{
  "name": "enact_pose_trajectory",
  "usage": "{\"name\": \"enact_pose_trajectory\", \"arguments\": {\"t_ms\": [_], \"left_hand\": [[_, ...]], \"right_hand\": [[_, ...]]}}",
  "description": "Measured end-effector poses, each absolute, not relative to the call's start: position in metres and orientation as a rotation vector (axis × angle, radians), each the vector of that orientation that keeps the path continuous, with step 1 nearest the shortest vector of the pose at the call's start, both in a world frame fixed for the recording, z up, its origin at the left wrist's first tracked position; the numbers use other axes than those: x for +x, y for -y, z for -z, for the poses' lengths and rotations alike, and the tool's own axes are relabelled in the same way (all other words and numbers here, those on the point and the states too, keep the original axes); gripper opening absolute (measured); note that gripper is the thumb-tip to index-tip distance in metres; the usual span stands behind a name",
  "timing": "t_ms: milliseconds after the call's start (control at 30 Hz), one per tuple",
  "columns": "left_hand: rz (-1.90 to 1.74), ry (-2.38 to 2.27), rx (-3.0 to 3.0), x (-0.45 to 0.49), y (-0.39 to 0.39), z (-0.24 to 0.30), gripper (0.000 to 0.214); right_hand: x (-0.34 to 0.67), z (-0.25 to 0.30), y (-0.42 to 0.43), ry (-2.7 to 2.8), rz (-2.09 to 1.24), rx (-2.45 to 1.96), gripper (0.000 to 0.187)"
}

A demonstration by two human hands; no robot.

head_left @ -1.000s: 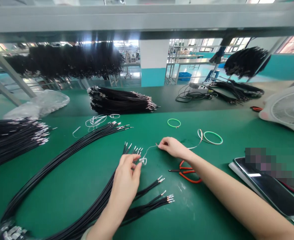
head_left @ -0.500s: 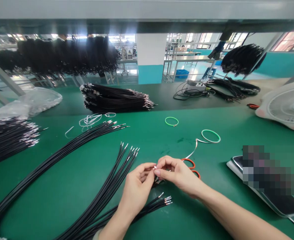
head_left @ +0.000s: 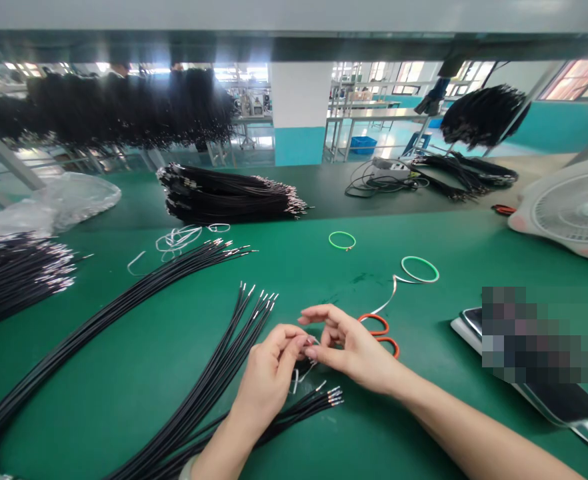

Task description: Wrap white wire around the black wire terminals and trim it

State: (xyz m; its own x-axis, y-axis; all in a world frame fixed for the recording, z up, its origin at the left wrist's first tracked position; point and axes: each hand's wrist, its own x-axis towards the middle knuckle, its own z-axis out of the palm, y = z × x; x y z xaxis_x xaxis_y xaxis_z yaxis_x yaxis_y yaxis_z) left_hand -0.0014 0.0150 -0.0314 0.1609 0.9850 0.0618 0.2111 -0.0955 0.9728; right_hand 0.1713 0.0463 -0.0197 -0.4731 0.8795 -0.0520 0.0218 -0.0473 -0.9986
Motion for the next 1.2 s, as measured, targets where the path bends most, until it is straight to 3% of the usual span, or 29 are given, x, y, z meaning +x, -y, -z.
{"name": "enact_pose_trajectory", "arguments": {"t_ms": [367,500,600,800,1067,1200], "left_hand": [[-1.153,-1.469,1.607,0.0,-0.009,0.026,0.031],[-0.795,-2.2,1.829,-0.014,-0.014,0.029,0.023],[-0.441,-2.444,1.98,-0.021,-0.017,0.034,0.018],[-0.385,-2.468,2.083,-0.018,-0.021,0.039,0.018],[-0.38,-2.393,2.141,-0.017,-0.017,0.035,0.018],[-0.544,-2.213,2.022,-0.013,-0.011,0.034,0.014]], "right_hand": [[0.174,0.018,-0.05,1.494,-1.673,-1.025,0.033],[0.191,-0.002,-0.055,1.538,-1.613,-1.052,0.033],[0.205,-0.016,-0.057,1.624,-1.643,-1.039,0.033],[0.201,-0.017,-0.051,1.659,-1.816,-1.074,0.032],[0.184,0.01,-0.047,1.318,-1.848,-1.126,0.037],[0.175,0.018,-0.044,1.207,-1.818,-1.17,0.037]]}}
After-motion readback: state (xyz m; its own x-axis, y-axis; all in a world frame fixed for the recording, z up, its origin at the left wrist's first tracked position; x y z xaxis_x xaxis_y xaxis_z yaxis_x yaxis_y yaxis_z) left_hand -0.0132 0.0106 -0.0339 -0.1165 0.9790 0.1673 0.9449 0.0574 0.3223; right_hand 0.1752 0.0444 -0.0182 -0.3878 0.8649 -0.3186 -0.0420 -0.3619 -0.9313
